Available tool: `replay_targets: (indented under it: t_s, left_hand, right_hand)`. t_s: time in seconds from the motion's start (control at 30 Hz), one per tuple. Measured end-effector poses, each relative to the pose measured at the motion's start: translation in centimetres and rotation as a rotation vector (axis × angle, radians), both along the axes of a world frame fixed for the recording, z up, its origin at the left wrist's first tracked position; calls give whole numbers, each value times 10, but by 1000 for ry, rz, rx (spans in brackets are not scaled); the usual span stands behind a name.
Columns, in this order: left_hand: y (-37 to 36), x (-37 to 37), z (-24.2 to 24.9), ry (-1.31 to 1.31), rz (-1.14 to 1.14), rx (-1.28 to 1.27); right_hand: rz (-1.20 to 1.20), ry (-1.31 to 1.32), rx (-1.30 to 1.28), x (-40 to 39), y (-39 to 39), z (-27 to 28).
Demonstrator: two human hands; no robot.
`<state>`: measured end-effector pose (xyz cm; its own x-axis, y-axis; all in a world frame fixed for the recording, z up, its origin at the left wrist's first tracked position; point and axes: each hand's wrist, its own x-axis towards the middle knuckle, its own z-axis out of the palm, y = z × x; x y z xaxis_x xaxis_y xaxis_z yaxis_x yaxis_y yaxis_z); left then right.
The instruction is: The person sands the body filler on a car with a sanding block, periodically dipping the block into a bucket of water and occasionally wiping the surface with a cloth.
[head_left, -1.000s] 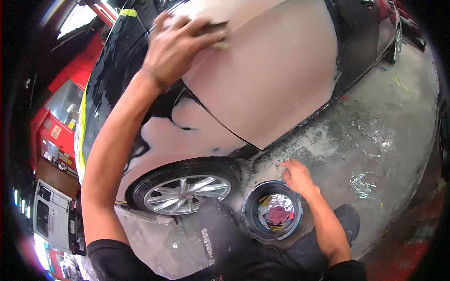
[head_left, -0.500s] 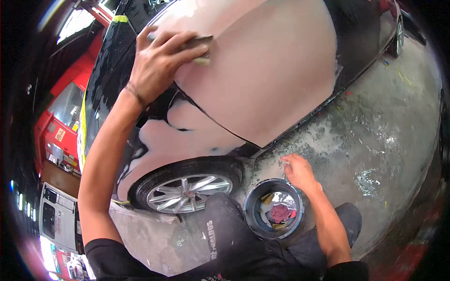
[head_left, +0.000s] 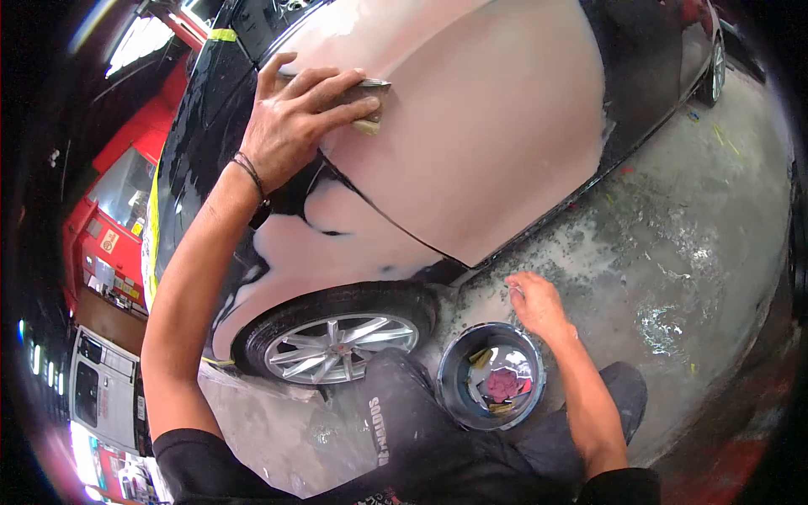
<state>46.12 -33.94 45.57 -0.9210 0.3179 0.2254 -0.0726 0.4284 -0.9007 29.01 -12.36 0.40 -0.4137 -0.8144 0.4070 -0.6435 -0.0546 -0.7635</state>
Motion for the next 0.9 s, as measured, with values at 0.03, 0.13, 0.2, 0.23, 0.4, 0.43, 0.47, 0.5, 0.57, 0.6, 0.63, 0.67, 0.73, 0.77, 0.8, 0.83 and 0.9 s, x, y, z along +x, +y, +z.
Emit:
replay_targets:
  t_s: [0.03, 0.13, 0.2, 0.23, 0.4, 0.43, 0.47, 0.5, 0.57, 0.6, 0.63, 0.67, 0.73, 0.77, 0.8, 0.83, 0.9]
  left_hand:
    - [-2, -15, 2, 3, -9, -15]
    - [-4, -96, 10, 26, -39, 55]
    - [3, -122, 15, 27, -72, 56]
    - [9, -129, 21, 22, -101, 11]
    - [4, -33, -7, 42, -37, -5]
    - [5, -8, -13, 22, -37, 19]
    - [10, 2, -13, 6, -38, 42]
    - [8, -4, -9, -9, -26, 13]
    - [1, -27, 6, -37, 2, -36]
    - [-3, -56, 13, 1, 0, -70]
    - [-5, -84, 22, 34, -17, 13]
    - [-3, -113, 36, 38, -100, 38]
    - [-5, -128, 44, 56, -153, 10]
    - [-9, -120, 38, 70, -118, -36]
    - [-12, -110, 30, 82, -83, -82]
    - [-11, -88, 22, 60, -67, -69]
    - [-4, -42, 7, 19, -37, -45]
  right_hand:
    - [-6, -6, -15, -2, 1, 2]
    - [-4, -8, -47, 2, -4, 5]
    - [8, -6, -48, 9, -6, -4]
    - [8, -1, -43, 8, -8, -9]
    - [-21, -6, -7, -8, 3, -12]
    - [-33, -1, -3, -12, 6, -9]
    - [-46, 9, -1, -17, 6, -5]
    - [-58, -8, -7, -20, 8, -2]
    - [-79, -42, -12, -24, 12, 1]
    - [-80, -60, -27, -26, 10, 0]
    - [-80, -77, -37, -27, 8, -4]
    - [-80, -98, -46, -26, 9, -8]
    - [-103, -77, 5, -25, 9, -9]
    - [-115, -65, 30, -27, 10, -9]
    - [-116, -54, 16, -29, 10, -9]
    - [-113, -46, 0, -29, 9, -7]
    - [-104, -37, 0, -29, 11, -5]
